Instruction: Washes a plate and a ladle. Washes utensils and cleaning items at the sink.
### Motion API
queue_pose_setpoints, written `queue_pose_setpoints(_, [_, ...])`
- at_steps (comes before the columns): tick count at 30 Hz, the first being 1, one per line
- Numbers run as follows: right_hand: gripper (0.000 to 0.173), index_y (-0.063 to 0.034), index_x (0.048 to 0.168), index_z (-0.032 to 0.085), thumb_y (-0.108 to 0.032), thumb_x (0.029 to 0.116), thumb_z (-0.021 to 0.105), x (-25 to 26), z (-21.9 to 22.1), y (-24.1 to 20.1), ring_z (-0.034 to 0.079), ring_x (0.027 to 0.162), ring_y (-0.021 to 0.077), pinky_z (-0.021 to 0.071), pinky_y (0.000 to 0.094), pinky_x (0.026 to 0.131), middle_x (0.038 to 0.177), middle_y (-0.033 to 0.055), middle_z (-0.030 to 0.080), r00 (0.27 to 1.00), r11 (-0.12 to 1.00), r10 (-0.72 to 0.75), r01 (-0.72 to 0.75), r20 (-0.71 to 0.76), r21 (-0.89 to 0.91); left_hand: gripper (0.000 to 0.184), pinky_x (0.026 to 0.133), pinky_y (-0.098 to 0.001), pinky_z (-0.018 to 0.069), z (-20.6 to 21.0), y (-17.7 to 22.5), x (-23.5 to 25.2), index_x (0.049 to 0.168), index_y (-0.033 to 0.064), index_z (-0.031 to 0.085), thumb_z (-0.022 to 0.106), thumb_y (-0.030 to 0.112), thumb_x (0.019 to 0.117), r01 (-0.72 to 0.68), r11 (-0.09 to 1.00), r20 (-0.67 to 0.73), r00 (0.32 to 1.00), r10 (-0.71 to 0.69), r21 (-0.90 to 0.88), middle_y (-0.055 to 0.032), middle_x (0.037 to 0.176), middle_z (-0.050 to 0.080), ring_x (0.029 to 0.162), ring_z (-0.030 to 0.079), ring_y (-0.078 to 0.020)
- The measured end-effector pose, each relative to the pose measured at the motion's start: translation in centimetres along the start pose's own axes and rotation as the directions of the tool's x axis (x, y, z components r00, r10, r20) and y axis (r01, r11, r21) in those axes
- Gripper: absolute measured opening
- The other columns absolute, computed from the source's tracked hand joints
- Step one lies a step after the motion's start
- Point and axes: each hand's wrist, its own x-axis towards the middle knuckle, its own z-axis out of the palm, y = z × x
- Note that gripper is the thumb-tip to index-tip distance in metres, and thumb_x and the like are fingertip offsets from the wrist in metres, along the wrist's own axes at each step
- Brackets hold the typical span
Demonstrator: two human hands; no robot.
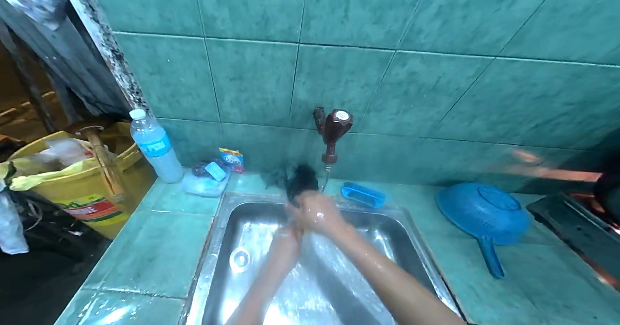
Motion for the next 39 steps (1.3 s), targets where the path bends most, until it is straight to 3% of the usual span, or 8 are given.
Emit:
queue_pose_setpoints(3, [0.056,0.0036,0.117,0.068,-0.047,0.1088,0.046,1.5,-3.2,3.3,0.066,0.101,0.0328,0.0524,0.0537,0.092,0.107,0.022,0.069,0.967,0.767,0.215,-0.253,0.136,0.59,0.049,0.088,-0.0514,0.054,-0.1,-0.1,-0.2,0.114,0.001,0.063,0.037,0.042,0.1114,-0.044,0.997,-0.028,0.999,0.043,-0.066,-0.0184,0.094,0.068,0.092,0.068,-0.032])
queue_pose_setpoints(8, [0.032,-0.0101,0.105,0.062,-0.034,0.109,0.041,1.4,1.2,6.5,0.065,0.067,0.0121,0.0577,0.0304,0.062,0.078,0.0026,0.065,0.95,-0.317,0.283,-0.039,0.134,0.948,0.048,0.064,-0.0378,0.0522,2.4,0.2,0.3,0.113,0.0033,0.061,0.035,0.043,0.1117,0.057,0.888,0.064,0.997,-0.032,-0.456,-0.0066,0.075,0.055,0.064,0.056,-0.0194])
queue_pose_setpoints(13, [0.063,-0.0152,0.151,0.045,-0.043,0.0983,0.065,-1.5,6.6,1.3,0.057,0.126,0.0284,0.0514,0.0532,0.099,0.148,0.0147,0.051,0.816,0.44,0.508,0.031,-0.277,0.897,0.031,0.038,-0.0242,0.0394,4.3,1.5,1.4,0.105,0.0058,0.05,0.031,0.029,0.1141,0.246,0.386,0.203,0.968,-0.15,-0.889,-0.0002,0.058,0.046,0.041,0.042,-0.0096])
queue_pose_setpoints(17, [0.079,-0.0066,0.154,0.04,-0.038,0.0903,0.075,-0.7,7.8,1.6,0.044,0.141,0.0359,0.0451,0.0567,0.109,0.164,0.0205,0.028,0.809,0.596,0.48,-0.018,-0.339,0.803,0.035,0.037,-0.0232,0.0364,4.5,0.3,0.6,0.098,0.0081,0.048,0.026,0.03,0.1145,0.26,0.402,0.233,0.966,-0.117,-0.878,0.0027,0.056,0.04,0.04,0.038,-0.0088])
queue_pose_setpoints(21, [0.049,-0.0025,0.141,0.054,-0.017,0.0966,0.069,1.4,4.7,2.7,0.063,0.114,0.0298,0.0536,0.051,0.095,0.137,0.0196,0.059,0.857,0.394,0.495,-0.072,-0.146,0.916,0.039,0.04,-0.0253,0.039,4.3,-3.7,0.0,0.1,0.01,0.046,0.025,0.04,0.1136,0.225,0.559,0.274,0.962,0.004,-0.798,0.004,0.058,0.036,0.042,0.038,-0.0098])
queue_pose_setpoints(25, [0.072,-0.0238,0.159,0.036,-0.002,0.0955,0.061,2.3,2.0,3.7,0.068,0.1,0.023,0.0605,0.0424,0.081,0.139,0.0127,0.059,0.959,0.311,0.238,0.076,-0.156,0.947,0.038,0.043,-0.0236,0.0389,4.0,-7.4,0.6,0.106,0.0101,0.05,0.027,0.04,0.113,0.15,0.673,0.299,0.948,0.11,-0.724,0.0047,0.062,0.039,0.045,0.039,-0.0082])
queue_pose_setpoints(32, [0.039,-0.0071,0.121,0.069,-0.028,0.0902,0.081,1.6,-2.9,1.5,0.067,0.091,0.02,0.0564,0.0432,0.085,0.105,0.0115,0.071,0.973,0.591,0.223,-0.186,0.062,0.785,0.036,0.048,-0.0232,0.0424,5.5,-8.2,2.4,0.109,0.0094,0.054,0.031,0.037,0.1123,0.093,0.682,0.293,0.938,0.185,-0.726,0.0055,0.064,0.044,0.049,0.044,-0.0069])
queue_pose_setpoints(39, [0.059,-0.0003,0.095,0.068,-0.054,0.1063,0.046,0.5,-2.8,3.7,0.06,0.073,0.0242,0.0515,0.0503,0.072,0.079,0.0123,0.062,0.943,0.693,0.325,-0.186,-0.073,0.696,0.04,0.051,-0.0248,0.0466,6.0,-5.2,4.4,0.117,0.0061,0.056,0.03,0.037,0.1128,0.043,0.681,0.261,0.94,0.221,-0.731,0.0022,0.07,0.048,0.052,0.048,-0.0087])
